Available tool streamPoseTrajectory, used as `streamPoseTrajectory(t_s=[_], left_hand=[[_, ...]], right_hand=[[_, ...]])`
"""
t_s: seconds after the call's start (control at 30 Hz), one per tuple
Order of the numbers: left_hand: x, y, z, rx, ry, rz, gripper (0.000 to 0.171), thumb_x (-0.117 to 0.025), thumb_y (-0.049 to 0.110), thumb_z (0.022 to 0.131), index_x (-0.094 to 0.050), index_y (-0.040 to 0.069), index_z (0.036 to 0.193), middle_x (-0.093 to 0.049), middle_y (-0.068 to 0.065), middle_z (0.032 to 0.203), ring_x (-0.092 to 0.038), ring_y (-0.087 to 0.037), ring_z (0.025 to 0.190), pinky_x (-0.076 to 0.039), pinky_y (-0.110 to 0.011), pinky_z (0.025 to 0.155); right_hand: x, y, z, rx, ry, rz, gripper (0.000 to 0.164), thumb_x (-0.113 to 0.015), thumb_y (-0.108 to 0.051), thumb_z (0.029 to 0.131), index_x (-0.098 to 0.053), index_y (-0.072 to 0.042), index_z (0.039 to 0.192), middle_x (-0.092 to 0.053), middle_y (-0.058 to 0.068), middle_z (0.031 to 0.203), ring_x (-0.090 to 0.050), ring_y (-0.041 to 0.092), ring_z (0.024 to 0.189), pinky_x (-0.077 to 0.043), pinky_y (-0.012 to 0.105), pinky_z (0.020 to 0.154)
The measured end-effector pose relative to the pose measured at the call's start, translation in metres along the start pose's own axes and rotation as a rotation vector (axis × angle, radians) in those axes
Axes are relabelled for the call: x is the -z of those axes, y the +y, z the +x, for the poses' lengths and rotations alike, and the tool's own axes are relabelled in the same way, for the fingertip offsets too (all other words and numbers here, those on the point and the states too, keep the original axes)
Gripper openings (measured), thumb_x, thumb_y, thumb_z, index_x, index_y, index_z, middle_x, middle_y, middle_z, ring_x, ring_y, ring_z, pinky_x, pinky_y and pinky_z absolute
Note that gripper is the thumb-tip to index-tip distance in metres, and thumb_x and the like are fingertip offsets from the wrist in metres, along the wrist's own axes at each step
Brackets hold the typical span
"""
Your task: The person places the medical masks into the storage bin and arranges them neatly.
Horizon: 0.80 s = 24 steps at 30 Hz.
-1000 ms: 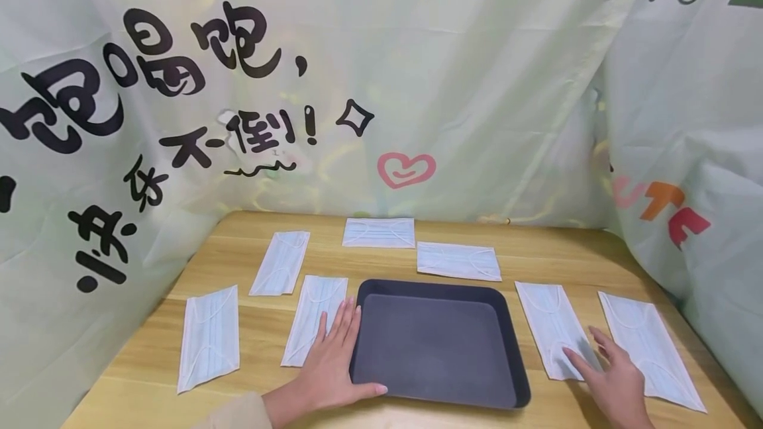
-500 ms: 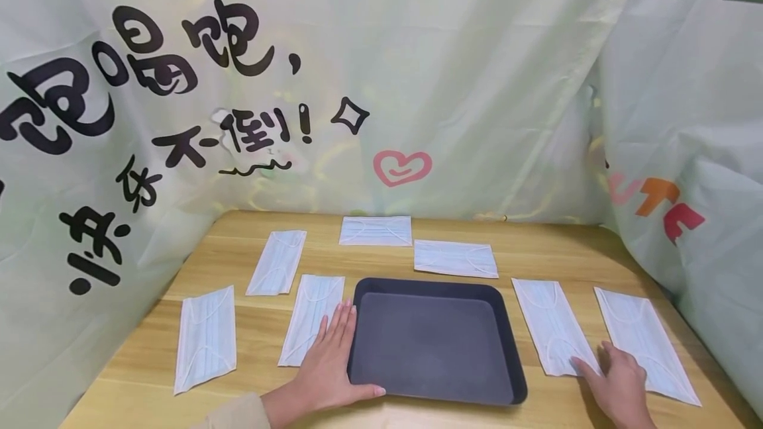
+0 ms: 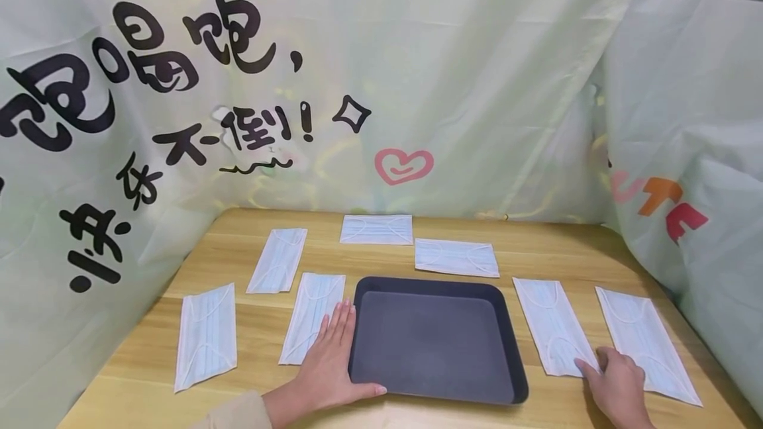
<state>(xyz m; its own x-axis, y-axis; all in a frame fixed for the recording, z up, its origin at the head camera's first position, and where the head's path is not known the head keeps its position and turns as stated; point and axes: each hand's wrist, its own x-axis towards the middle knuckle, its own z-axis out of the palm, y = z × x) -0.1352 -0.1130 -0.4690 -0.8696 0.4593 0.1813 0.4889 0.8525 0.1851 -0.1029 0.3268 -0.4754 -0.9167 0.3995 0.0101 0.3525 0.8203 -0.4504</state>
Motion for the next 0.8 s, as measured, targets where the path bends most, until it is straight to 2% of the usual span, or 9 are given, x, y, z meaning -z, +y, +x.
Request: streamPoseTrajectory(t_s=[0.07, 0.3, 0.43, 0.57, 0.8], left_hand=[[0.0, 0.0, 0.0, 0.004, -0.002, 0.0, 0.127, -0.037, 0.09, 0.065, -0.017, -0.006, 0.145, -0.015, -0.022, 0.154, -0.016, -0.036, 0.142, 0.027, -0.016, 0.104], [0.0, 0.0, 0.001, 0.002, -0.02, -0.02, 0.126, -0.038, 0.089, 0.065, -0.018, -0.005, 0.145, -0.014, -0.022, 0.154, -0.014, -0.035, 0.143, 0.026, -0.015, 0.104], [0.0, 0.0, 0.002, -0.001, -0.028, -0.032, 0.126, -0.039, 0.089, 0.065, -0.017, -0.005, 0.145, -0.014, -0.022, 0.154, -0.014, -0.035, 0.143, 0.026, -0.015, 0.104], [0.0, 0.001, 0.002, 0.001, -0.022, -0.03, 0.126, -0.039, 0.089, 0.065, -0.016, -0.005, 0.146, -0.015, -0.021, 0.154, -0.015, -0.035, 0.142, 0.026, -0.015, 0.104], [-0.002, 0.001, 0.002, -0.001, -0.018, -0.031, 0.126, -0.038, 0.089, 0.065, -0.016, -0.005, 0.145, -0.015, -0.022, 0.154, -0.015, -0.036, 0.142, 0.026, -0.015, 0.104]], right_hand=[[0.0, 0.0, 0.001, 0.002, -0.008, -0.006, 0.047, -0.063, -0.01, 0.084, -0.046, 0.026, 0.108, -0.054, 0.035, 0.087, -0.052, 0.047, 0.086, -0.034, 0.054, 0.083], [0.006, -0.007, 0.004, -0.001, -0.07, -0.018, 0.037, -0.061, -0.007, 0.085, -0.047, 0.023, 0.101, -0.053, 0.039, 0.093, -0.051, 0.049, 0.089, -0.036, 0.054, 0.081], [0.012, -0.008, 0.006, 0.029, -0.126, -0.039, 0.034, -0.061, -0.007, 0.084, -0.048, 0.022, 0.095, -0.055, 0.032, 0.082, -0.053, 0.04, 0.08, -0.036, 0.053, 0.078], [0.015, -0.01, 0.007, 0.03, -0.158, -0.041, 0.031, -0.061, -0.007, 0.083, -0.049, 0.02, 0.092, -0.055, 0.027, 0.079, -0.053, 0.037, 0.078, -0.037, 0.052, 0.076], [0.014, -0.009, 0.009, 0.041, -0.165, -0.034, 0.036, -0.058, -0.006, 0.084, -0.043, 0.022, 0.1, -0.054, 0.027, 0.078, -0.054, 0.036, 0.075, -0.037, 0.053, 0.078]])
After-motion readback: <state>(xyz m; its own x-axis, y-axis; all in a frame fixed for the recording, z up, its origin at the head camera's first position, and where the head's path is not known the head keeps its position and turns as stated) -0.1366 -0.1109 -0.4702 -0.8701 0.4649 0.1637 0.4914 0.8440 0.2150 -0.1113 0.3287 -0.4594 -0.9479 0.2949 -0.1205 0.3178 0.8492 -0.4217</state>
